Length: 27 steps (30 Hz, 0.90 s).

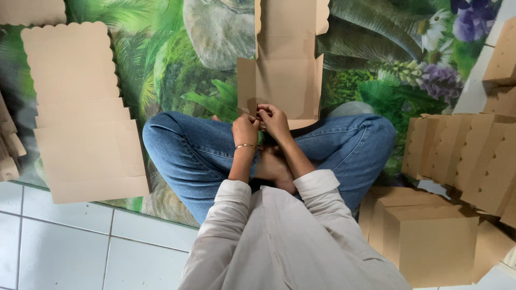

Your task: The person sits on the floor and assembles a cardboard box by folding the flaps and securing them with tape. They handle the flat cardboard piece, fold the sides, and apply tape to the seams to form the box structure.

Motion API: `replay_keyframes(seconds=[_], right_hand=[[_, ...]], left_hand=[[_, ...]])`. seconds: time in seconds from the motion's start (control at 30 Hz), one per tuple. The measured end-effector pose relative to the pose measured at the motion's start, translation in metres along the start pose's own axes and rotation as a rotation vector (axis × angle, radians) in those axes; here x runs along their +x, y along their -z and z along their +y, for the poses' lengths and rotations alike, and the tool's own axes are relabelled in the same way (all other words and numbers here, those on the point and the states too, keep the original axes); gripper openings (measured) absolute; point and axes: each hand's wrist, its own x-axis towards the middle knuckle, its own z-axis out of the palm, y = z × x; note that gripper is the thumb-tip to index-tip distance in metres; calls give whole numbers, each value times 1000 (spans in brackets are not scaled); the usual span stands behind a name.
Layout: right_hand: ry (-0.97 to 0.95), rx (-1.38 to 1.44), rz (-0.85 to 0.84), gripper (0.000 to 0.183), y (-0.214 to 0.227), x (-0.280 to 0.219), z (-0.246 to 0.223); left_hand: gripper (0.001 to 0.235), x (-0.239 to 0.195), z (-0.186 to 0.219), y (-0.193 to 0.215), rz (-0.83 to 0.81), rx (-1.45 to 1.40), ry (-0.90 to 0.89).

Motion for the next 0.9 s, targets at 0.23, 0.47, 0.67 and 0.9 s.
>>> replay_keyframes(seconds=[0.23,0.47,0.67,0.9], right_hand=[[-7,44,0,28,3,4,5],[-31,114,3,27,-1,5,9],[38,39,21,27,0,9,14],[54,96,43,27,5,0,2]], left_hand=[[14,5,-4,-8,14,-19,-129],[22,10,-12,-21,8,-66,-275],[23,9,-13,-25,116,26,-275],[22,8,-14,-29,73,-176,-164]])
